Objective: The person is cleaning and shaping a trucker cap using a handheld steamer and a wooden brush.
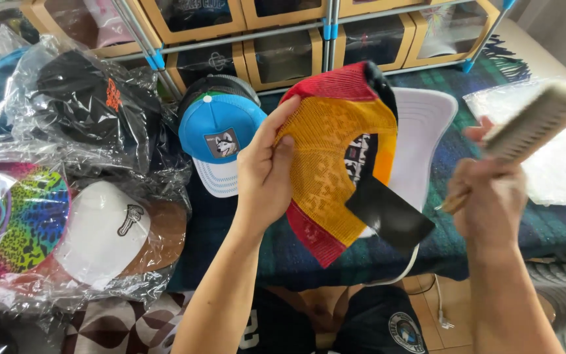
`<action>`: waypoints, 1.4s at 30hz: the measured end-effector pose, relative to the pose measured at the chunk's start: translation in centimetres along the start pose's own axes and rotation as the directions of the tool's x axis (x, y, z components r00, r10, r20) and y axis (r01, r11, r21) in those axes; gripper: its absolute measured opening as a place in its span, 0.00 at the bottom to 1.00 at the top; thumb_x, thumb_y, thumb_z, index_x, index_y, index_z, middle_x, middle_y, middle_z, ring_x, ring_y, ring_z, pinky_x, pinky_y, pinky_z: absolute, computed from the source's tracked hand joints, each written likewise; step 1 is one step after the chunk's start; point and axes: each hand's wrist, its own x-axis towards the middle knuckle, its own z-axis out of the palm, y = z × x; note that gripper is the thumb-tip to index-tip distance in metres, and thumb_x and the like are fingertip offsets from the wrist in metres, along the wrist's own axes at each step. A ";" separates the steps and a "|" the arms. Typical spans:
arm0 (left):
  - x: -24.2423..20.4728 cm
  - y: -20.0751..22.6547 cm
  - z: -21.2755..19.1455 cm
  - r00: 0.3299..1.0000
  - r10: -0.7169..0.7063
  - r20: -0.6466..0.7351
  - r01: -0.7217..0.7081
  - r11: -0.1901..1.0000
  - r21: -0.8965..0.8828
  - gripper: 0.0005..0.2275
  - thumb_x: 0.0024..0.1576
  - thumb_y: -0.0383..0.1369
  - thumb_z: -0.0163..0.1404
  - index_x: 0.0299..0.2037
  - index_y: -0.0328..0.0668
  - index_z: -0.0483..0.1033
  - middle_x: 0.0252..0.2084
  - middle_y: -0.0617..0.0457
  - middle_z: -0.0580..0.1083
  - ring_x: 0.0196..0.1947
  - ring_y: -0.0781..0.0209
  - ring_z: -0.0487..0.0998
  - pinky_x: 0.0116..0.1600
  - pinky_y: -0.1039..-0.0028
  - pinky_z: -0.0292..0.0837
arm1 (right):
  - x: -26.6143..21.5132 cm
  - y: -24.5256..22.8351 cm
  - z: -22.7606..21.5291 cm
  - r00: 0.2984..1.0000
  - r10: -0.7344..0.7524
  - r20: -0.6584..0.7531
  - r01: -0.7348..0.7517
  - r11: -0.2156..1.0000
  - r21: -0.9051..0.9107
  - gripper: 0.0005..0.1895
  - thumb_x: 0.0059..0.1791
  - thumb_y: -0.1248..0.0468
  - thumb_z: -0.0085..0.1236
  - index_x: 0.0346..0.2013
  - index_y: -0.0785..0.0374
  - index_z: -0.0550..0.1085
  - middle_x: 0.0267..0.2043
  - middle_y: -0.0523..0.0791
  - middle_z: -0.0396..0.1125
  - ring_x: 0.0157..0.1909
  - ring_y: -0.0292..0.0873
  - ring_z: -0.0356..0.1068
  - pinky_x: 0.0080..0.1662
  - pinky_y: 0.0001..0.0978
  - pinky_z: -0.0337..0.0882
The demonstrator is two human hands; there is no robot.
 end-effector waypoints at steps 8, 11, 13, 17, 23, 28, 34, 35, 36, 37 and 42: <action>2.1 -1.0 1.5 0.964 0.223 0.144 -0.222 0.975 -0.025 0.18 0.76 0.32 0.36 0.75 0.48 0.56 0.80 0.46 0.54 0.84 0.47 0.51 0.87 0.56 0.55 | 0.6 2.1 -1.8 0.915 -0.124 0.383 -0.098 0.854 0.511 0.05 0.53 0.72 0.54 0.40 0.59 0.71 0.31 0.39 0.61 0.26 0.35 0.58 0.26 0.23 0.65; 3.2 -0.8 1.4 0.955 0.251 0.160 -0.237 0.966 -0.104 0.18 0.78 0.43 0.31 0.78 0.62 0.54 0.85 0.50 0.41 0.89 0.45 0.42 0.92 0.50 0.46 | -0.5 0.8 -3.0 0.840 -0.511 0.183 0.539 0.824 -0.175 0.04 0.57 0.76 0.63 0.45 0.66 0.80 0.41 0.48 0.73 0.37 0.48 0.73 0.36 0.35 0.73; 3.9 -0.8 1.2 0.953 0.264 0.147 -0.244 0.960 -0.141 0.18 0.80 0.50 0.26 0.78 0.74 0.56 0.88 0.53 0.32 0.91 0.40 0.39 0.93 0.45 0.41 | 0.7 1.0 -6.1 0.647 -0.712 0.272 0.681 0.380 -0.626 0.04 0.61 0.81 0.68 0.49 0.77 0.86 0.45 0.58 0.76 0.40 0.56 0.73 0.40 0.43 0.66; 4.2 -2.0 1.8 0.975 0.128 0.181 0.004 0.807 -0.591 0.27 0.65 0.48 0.46 0.71 0.42 0.64 0.69 0.50 0.69 0.70 0.55 0.70 0.76 0.60 0.69 | -0.2 -0.1 -2.9 0.348 -0.625 0.699 0.928 0.123 -0.351 0.15 0.54 0.65 0.53 0.54 0.67 0.70 0.59 0.55 0.67 0.51 0.50 0.59 0.48 0.43 0.65; 2.6 -5.0 3.0 0.976 -0.150 0.156 0.209 0.467 -0.859 0.21 0.66 0.26 0.51 0.69 0.36 0.62 0.58 0.39 0.75 0.56 0.47 0.78 0.59 0.61 0.78 | -2.4 3.5 3.0 0.095 -0.911 0.401 0.892 -0.101 -0.440 0.22 0.58 0.54 0.44 0.38 0.61 0.84 0.42 0.48 0.79 0.25 0.42 0.55 0.30 0.33 0.60; 1.3 -5.8 4.6 0.961 -0.273 0.039 0.137 0.351 -0.926 0.16 0.68 0.30 0.47 0.64 0.34 0.67 0.47 0.33 0.79 0.44 0.41 0.84 0.52 0.51 0.82 | -2.3 3.8 5.0 0.216 -0.926 0.310 0.903 0.068 -0.424 0.26 0.55 0.44 0.49 0.36 0.59 0.86 0.39 0.50 0.79 0.23 0.42 0.58 0.28 0.34 0.64; -1.0 -5.1 5.7 0.920 -0.239 0.310 0.302 -0.068 -0.951 0.28 0.70 0.53 0.35 0.66 0.37 0.69 0.55 0.33 0.76 0.51 0.40 0.81 0.51 0.58 0.76 | -3.2 2.7 6.4 0.425 -0.812 0.400 0.879 0.265 -0.395 0.09 0.48 0.54 0.64 0.37 0.53 0.81 0.41 0.42 0.75 0.22 0.43 0.62 0.32 0.35 0.70; -1.0 -5.8 5.1 0.930 -0.246 0.274 0.283 0.000 -0.959 0.26 0.71 0.51 0.35 0.66 0.36 0.69 0.56 0.33 0.76 0.54 0.40 0.79 0.58 0.54 0.74 | -3.0 2.4 5.9 0.541 -0.723 0.430 0.833 0.390 -0.393 0.23 0.43 0.42 0.67 0.39 0.54 0.73 0.40 0.43 0.70 0.23 0.43 0.63 0.32 0.36 0.69; -1.0 -6.6 4.5 0.938 -0.251 0.238 0.263 0.068 -0.962 0.25 0.71 0.48 0.35 0.66 0.36 0.69 0.57 0.34 0.76 0.57 0.39 0.78 0.64 0.51 0.72 | -2.9 2.0 5.4 0.640 -0.616 0.459 0.768 0.505 -0.394 0.38 0.37 0.31 0.69 0.42 0.55 0.65 0.38 0.43 0.65 0.24 0.44 0.63 0.32 0.37 0.68; -0.8 -6.4 4.4 0.938 -0.253 0.236 0.261 0.070 -0.963 0.25 0.71 0.48 0.35 0.66 0.36 0.69 0.57 0.34 0.76 0.57 0.39 0.78 0.64 0.51 0.72 | -2.1 2.8 4.4 0.640 -0.616 0.460 0.769 0.506 -0.391 0.38 0.37 0.31 0.69 0.42 0.55 0.65 0.38 0.43 0.65 0.24 0.44 0.63 0.32 0.37 0.68; -1.2 -8.7 5.9 0.974 -0.167 0.155 0.188 0.203 -0.961 0.26 0.70 0.49 0.36 0.69 0.38 0.65 0.60 0.36 0.74 0.58 0.39 0.77 0.66 0.44 0.69 | -2.2 0.6 5.6 0.731 -0.513 0.450 0.656 0.347 -0.671 0.30 0.55 0.33 0.42 0.29 0.55 0.62 0.16 0.45 0.57 0.21 0.59 0.66 0.29 0.46 0.67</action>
